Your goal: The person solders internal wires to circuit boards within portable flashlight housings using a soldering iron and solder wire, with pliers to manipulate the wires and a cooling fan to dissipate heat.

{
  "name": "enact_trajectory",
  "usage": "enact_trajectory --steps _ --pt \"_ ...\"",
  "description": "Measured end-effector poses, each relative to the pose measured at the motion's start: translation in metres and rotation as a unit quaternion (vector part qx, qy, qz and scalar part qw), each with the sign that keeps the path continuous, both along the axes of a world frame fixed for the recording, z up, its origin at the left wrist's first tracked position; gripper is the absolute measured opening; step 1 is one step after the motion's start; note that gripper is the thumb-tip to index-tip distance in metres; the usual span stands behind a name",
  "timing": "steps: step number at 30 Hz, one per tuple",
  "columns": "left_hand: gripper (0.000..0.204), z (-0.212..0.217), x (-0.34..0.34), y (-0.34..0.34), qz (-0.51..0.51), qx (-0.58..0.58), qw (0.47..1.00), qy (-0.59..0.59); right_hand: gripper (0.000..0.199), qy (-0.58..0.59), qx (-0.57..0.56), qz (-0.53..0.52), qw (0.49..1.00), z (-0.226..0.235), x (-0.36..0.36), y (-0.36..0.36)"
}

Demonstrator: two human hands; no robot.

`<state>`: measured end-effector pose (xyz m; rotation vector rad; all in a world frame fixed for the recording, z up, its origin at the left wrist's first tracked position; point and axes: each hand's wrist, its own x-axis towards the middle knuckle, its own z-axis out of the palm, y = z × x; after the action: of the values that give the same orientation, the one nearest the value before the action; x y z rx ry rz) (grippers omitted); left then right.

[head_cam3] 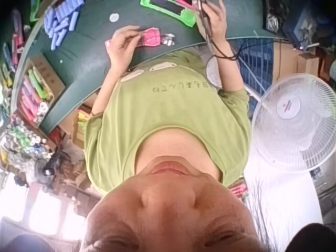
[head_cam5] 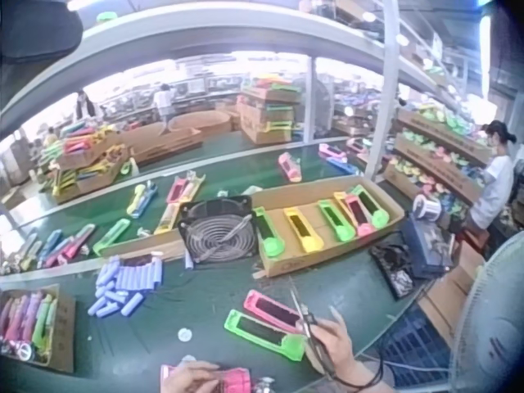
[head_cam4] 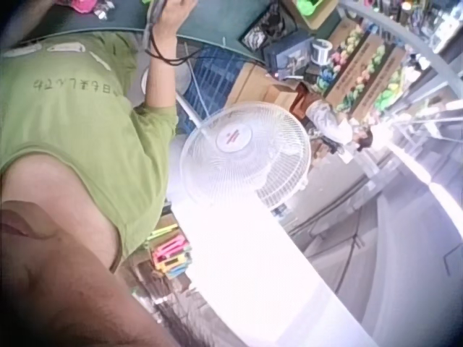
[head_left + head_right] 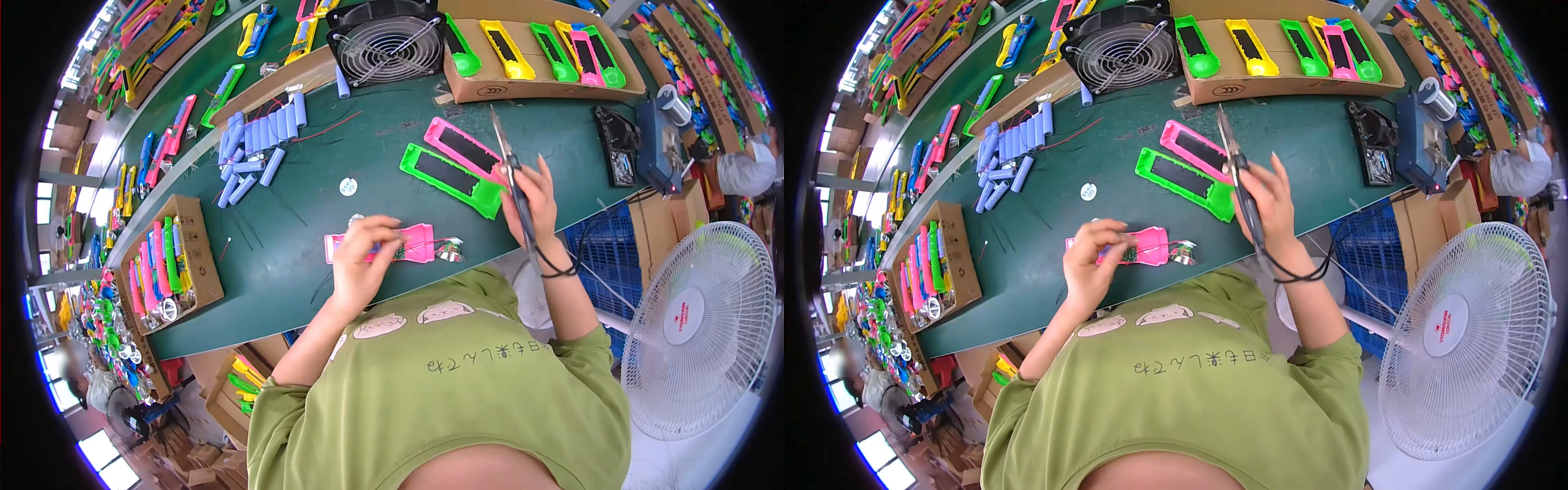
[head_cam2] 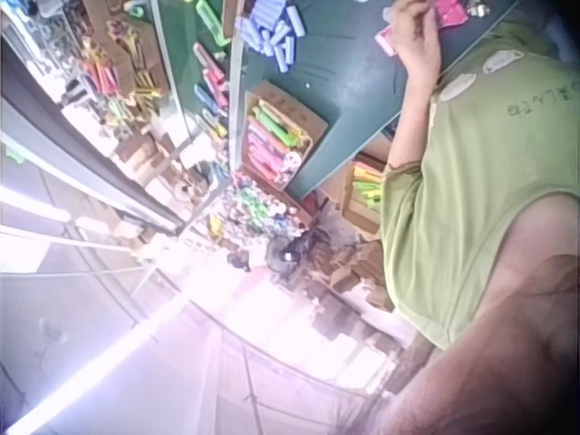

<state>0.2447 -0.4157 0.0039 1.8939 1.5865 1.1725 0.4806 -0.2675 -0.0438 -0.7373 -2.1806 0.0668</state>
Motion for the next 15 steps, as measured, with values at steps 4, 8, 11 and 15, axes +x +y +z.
enact_trajectory --steps 4,8,11,15 --pt "0.013 -0.008 0.001 0.004 0.138 -0.044 0.872 -0.467 0.049 0.069 -0.02 0.103 0.992 -0.008 -0.002 -0.024" --pt "0.012 -0.012 -0.008 0.007 0.16 0.006 0.839 -0.519 0.045 -0.051 -0.106 0.138 0.983 -0.003 -0.007 -0.027" --pt "0.009 -0.008 -0.015 0.004 0.182 -0.011 0.872 -0.453 0.044 -0.016 -0.133 0.145 0.98 0.006 -0.015 -0.031" --pt "0.015 0.003 -0.03 0.006 0.201 0.062 0.978 0.011 0.035 0.041 -0.305 0.134 0.942 -0.004 -0.017 -0.042"
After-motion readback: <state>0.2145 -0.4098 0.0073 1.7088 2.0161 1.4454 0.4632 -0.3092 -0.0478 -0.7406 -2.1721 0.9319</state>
